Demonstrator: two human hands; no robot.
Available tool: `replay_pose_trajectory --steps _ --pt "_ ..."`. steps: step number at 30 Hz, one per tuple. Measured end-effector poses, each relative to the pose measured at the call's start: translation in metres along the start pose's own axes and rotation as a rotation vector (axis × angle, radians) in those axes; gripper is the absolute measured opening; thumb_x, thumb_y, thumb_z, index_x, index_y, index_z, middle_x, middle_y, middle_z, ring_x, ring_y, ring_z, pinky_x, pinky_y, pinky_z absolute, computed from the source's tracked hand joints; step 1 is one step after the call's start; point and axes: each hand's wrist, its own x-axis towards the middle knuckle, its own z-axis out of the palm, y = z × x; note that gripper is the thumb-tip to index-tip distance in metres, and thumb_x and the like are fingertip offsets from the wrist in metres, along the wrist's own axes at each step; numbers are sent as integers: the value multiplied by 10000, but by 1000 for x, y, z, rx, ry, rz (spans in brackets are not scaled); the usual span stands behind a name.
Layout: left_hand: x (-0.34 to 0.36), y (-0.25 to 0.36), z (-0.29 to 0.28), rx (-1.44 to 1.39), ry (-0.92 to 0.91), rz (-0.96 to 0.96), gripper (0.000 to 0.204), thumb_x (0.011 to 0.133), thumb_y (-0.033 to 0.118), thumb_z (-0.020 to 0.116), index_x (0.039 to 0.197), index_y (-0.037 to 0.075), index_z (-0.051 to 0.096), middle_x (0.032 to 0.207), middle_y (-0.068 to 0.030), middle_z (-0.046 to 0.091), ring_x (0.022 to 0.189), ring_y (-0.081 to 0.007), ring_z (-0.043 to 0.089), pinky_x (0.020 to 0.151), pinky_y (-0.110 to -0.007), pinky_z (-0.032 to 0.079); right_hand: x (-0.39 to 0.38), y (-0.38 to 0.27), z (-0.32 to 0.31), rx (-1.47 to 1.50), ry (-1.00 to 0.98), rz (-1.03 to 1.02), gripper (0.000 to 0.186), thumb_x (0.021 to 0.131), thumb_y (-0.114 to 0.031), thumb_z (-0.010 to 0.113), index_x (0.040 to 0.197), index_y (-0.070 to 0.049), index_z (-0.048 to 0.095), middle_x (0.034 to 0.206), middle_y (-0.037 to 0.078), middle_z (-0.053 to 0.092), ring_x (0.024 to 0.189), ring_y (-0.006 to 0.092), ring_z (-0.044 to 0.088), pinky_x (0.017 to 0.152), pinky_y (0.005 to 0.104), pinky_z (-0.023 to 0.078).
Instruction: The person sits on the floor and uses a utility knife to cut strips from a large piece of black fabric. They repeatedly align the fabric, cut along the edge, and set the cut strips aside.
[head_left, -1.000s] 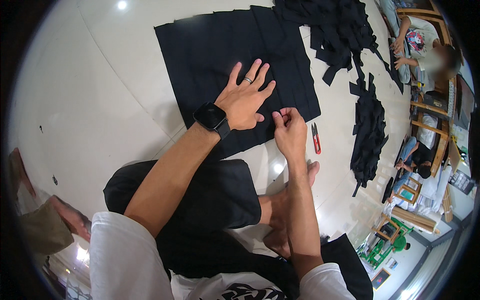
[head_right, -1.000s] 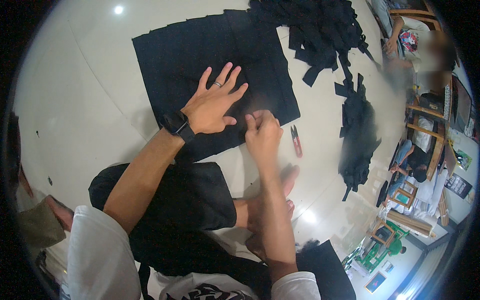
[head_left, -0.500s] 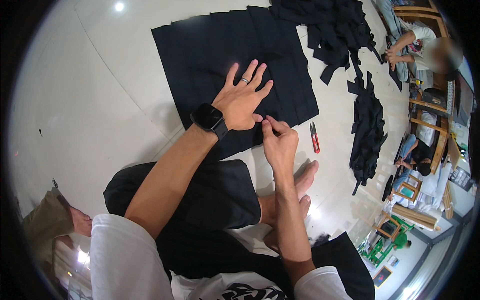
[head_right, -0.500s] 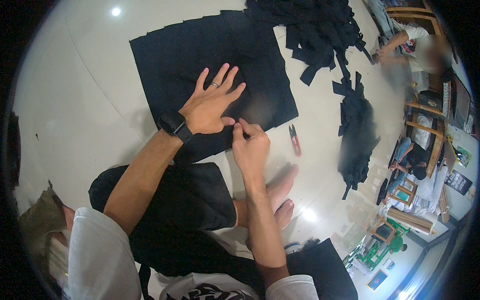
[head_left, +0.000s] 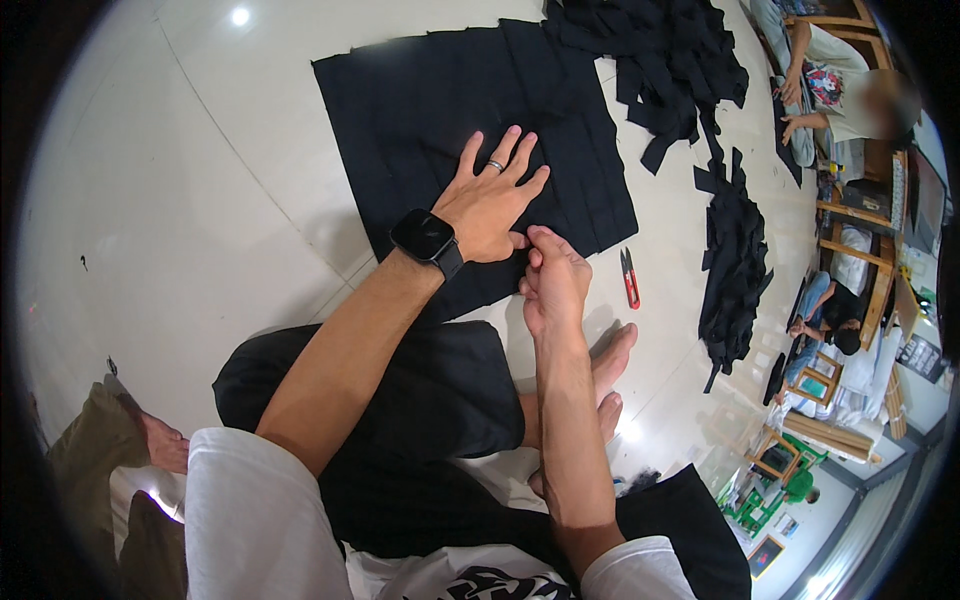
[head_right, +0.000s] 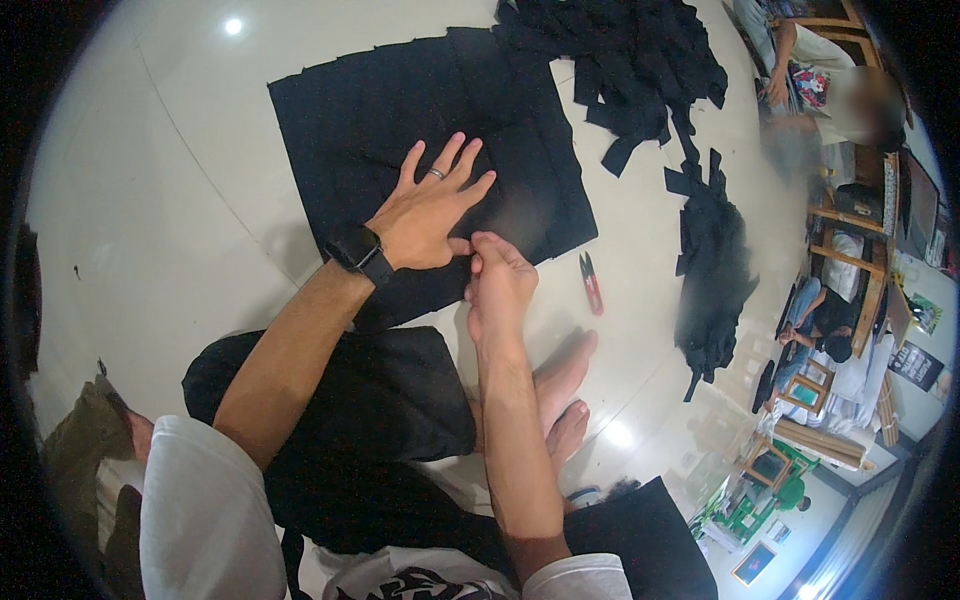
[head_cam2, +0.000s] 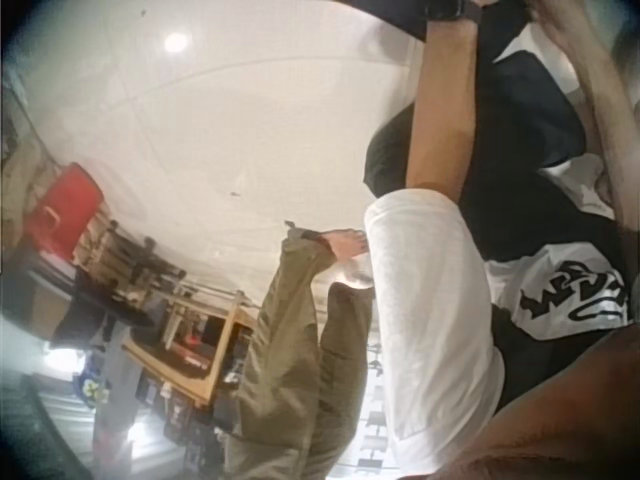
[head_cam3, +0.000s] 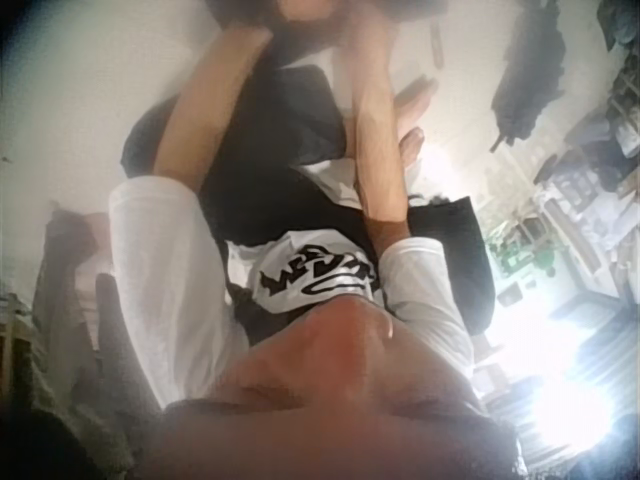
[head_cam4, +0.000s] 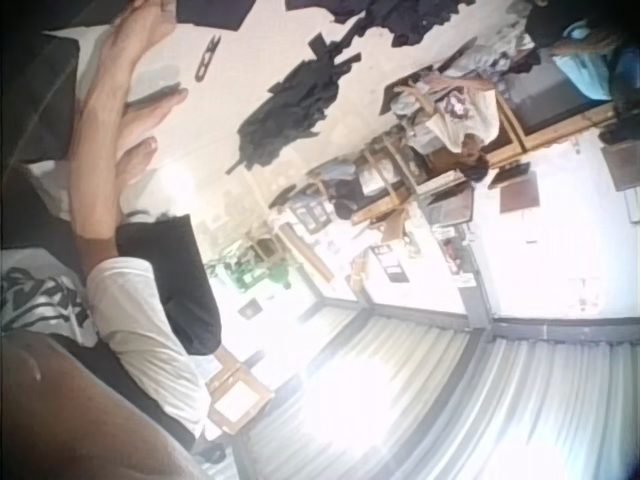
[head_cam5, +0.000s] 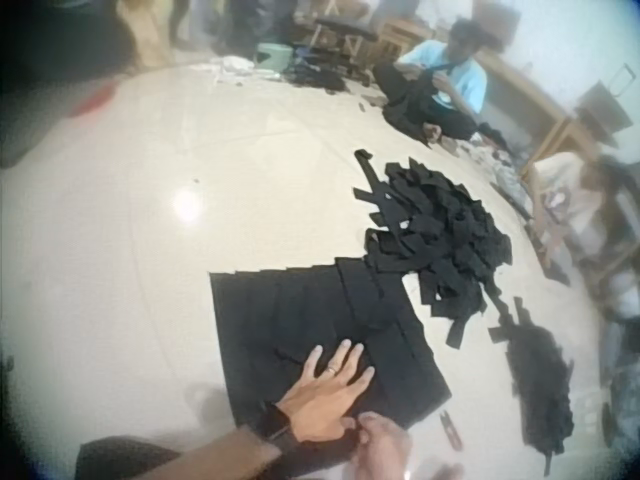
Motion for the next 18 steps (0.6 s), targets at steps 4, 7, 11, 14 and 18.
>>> replay_pose_trajectory --steps 4,7,11,14,18 --pt "-1 -2 1 11 5 -3 893 824 348 838 1584 119 430 1724 -225 145 1614 -351 84 1258 -632 45 4 2 2 -63 26 -42 66 949 -93 690 957 -28 695 626 -30 560 419 47 362 404 246 237" --pt "-1 -2 3 -3 8 -4 892 830 365 834 1587 124 427 1726 -218 145 1615 -345 84 1260 -628 40 5 0 -4 -64 32 -22 70 950 -95 673 949 -25 685 618 -28 545 416 54 348 405 247 237" --pt "0 -3 3 5 14 -8 897 833 386 833 1589 132 423 1727 -210 147 1616 -337 84 1262 -624 32 7 0 -12 -58 8 -29 100 957 -105 647 917 -18 677 625 -21 539 427 62 358 406 247 248" --pt "1 -2 2 0 -1 -8 892 840 386 829 1590 129 420 1728 -209 145 1616 -335 84 1264 -622 27 9 -2 -20 -73 -9 -27 125 952 -118 657 905 -8 694 641 -18 556 450 73 402 414 245 278" --pt "0 -3 3 -15 30 -7 857 851 347 821 1579 117 432 1720 -210 172 1615 -326 98 1262 -626 50 9 -6 -30 -279 -9 -165 160 949 -131 667 985 13 727 672 -3 611 529 78 497 498 239 364"
